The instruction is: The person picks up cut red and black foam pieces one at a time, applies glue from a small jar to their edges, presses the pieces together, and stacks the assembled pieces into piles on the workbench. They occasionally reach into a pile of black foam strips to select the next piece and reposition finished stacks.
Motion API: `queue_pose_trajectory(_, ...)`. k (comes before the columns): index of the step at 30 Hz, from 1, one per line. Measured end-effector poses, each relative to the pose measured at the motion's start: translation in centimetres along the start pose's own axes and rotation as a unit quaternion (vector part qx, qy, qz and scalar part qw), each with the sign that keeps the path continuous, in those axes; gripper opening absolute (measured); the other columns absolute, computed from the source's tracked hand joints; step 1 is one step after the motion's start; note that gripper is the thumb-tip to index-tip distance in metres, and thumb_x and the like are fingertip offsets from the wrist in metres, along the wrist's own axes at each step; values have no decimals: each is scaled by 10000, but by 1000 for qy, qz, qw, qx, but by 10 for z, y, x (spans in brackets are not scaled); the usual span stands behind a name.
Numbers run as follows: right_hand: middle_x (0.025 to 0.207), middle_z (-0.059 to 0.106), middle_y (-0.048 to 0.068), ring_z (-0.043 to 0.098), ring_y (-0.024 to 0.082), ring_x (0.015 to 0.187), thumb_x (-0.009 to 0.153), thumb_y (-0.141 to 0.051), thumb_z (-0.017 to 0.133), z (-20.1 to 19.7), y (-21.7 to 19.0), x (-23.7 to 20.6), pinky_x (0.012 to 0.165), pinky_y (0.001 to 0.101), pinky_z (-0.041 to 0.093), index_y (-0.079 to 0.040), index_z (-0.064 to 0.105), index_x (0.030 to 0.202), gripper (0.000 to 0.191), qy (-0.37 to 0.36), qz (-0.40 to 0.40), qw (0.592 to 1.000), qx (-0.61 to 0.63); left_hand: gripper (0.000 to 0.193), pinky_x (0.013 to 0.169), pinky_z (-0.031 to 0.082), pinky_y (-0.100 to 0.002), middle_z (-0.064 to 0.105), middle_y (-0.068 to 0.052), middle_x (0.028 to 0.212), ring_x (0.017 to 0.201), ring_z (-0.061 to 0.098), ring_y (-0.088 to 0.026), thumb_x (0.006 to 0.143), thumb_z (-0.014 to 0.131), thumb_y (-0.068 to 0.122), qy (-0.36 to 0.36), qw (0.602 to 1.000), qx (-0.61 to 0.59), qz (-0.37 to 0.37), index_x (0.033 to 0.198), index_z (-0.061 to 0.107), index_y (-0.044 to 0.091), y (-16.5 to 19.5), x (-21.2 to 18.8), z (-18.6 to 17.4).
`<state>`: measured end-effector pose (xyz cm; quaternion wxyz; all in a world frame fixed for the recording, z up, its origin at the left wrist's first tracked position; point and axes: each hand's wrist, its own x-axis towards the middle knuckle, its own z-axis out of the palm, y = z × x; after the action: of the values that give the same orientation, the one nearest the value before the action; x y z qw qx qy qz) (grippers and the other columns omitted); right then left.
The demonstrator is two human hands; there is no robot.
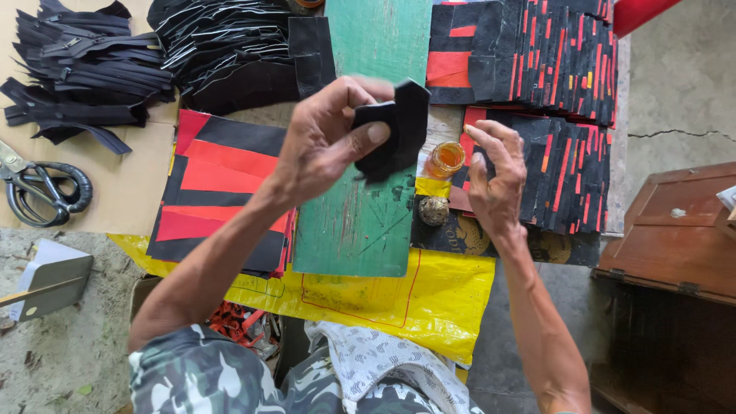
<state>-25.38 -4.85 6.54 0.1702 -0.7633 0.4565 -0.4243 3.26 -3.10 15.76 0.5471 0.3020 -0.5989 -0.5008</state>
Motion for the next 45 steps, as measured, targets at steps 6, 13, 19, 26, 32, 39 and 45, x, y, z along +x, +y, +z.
queue_pose_trajectory(6, 1335, 658, 108, 650, 134, 1113, 1123, -32, 533, 12, -65, -16, 928, 265, 559, -40, 501, 1520, 398, 80, 76, 926, 362, 341, 1034, 509, -250, 588, -85, 1311, 1172, 595, -126, 1058, 702, 63, 80, 994, -66, -45, 1372, 580, 7, -29, -31, 42)
queue_pose_trajectory(13, 1096, 536, 10, 504, 81, 975, 1113, -65, 571, 17, -86, -28, 788, 187, 437, -29, 519, 1532, 424, 109, 97, 943, 301, 623, 1143, 463, -314, 619, -55, 1340, 1276, 584, -168, 874, 831, 120, 21, 996, -42, -78, 1436, 580, 22, -46, -47, 62)
queue_pose_trajectory(19, 1071, 486, -14, 444, 72, 975, 1119, -70, 585, 22, -76, -29, 834, 187, 412, -43, 554, 1510, 393, 115, 87, 948, 283, 672, 1334, 199, -459, 647, -115, 1460, 1406, 567, -208, 891, 812, 165, 6, 996, 70, -53, 1494, 539, 44, -45, -44, 71)
queue_pose_trajectory(26, 1113, 479, -18, 441, 59, 958, 1145, -79, 550, 23, -69, -32, 805, 166, 401, -47, 565, 1506, 363, 113, 90, 946, 291, 675, 1360, 157, -507, 646, -108, 1468, 1420, 568, -202, 898, 811, 189, 2, 997, 64, -52, 1499, 537, 51, -51, -43, 72)
queue_pose_trajectory(32, 1118, 475, -19, 431, 41, 911, 1124, -112, 544, 17, -70, -34, 706, 163, 388, -51, 575, 1481, 363, 91, 112, 946, 289, 673, 1349, 146, -466, 639, -119, 1466, 1419, 557, -204, 892, 809, 183, 4, 997, 55, -57, 1491, 536, 44, -51, -40, 71)
queue_pose_trajectory(39, 1192, 529, 25, 505, 72, 940, 1144, -144, 539, 13, -76, -40, 724, 193, 466, -22, 607, 1440, 328, 81, 65, 968, 228, 688, 1279, 300, -465, 618, -102, 1433, 1370, 563, -189, 857, 826, 201, 34, 994, -9, -107, 1470, 551, 52, -51, -38, 69)
queue_pose_trajectory(45, 1164, 532, 41, 512, 71, 898, 1140, -183, 552, 7, -71, -34, 734, 203, 471, -5, 629, 1420, 340, 71, 54, 978, 189, 669, 1298, 290, -347, 610, -131, 1475, 1406, 549, -198, 905, 831, 99, 30, 998, 28, -47, 1503, 543, 14, -58, -36, 70)
